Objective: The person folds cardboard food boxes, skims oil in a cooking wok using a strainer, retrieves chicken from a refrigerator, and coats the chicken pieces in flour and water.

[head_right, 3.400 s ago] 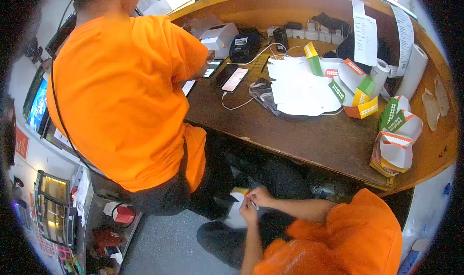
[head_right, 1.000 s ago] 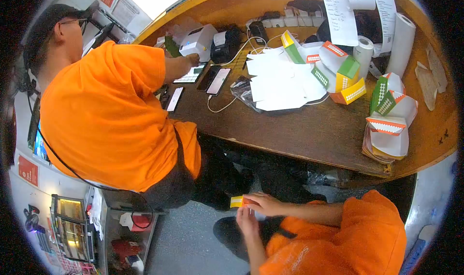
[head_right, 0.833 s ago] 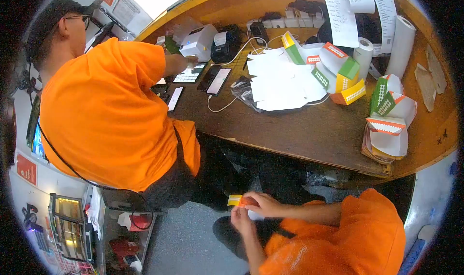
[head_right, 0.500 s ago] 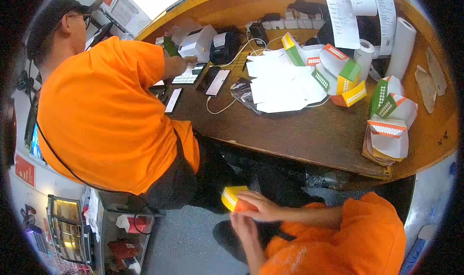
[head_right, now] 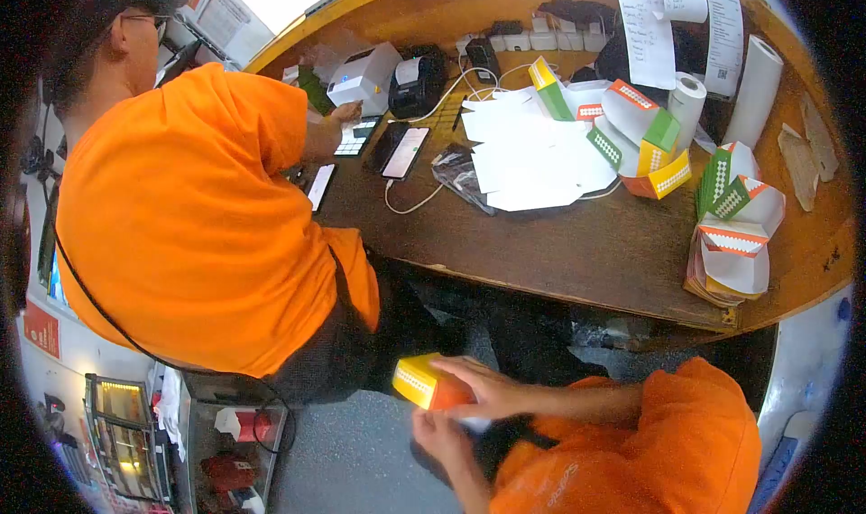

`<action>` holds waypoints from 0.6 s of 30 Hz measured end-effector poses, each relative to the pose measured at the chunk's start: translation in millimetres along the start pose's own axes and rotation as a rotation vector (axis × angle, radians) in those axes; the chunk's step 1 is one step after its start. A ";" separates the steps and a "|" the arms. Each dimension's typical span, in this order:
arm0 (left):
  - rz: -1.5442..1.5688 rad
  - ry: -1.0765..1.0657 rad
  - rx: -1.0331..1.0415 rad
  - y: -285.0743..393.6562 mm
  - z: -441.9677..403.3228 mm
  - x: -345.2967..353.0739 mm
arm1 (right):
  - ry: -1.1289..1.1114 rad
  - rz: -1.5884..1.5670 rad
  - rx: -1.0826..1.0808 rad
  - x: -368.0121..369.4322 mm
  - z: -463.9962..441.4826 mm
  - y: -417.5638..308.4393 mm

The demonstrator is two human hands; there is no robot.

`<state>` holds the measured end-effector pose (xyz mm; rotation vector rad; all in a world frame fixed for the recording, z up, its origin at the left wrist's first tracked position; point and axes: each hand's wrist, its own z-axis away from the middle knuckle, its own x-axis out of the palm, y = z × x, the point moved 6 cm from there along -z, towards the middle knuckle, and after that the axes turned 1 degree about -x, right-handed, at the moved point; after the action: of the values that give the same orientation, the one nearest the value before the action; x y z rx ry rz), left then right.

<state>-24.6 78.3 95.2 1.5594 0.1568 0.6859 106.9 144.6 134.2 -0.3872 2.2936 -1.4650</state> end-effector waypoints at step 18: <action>0.097 -0.370 -0.434 59.6 -35.6 144.3 | 0.133 0.181 0.278 -117.6 -78.8 -86.3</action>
<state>55.9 172.2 196.9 1.2508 -0.3277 0.4562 176.4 222.5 262.9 -0.0018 2.1152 -1.7276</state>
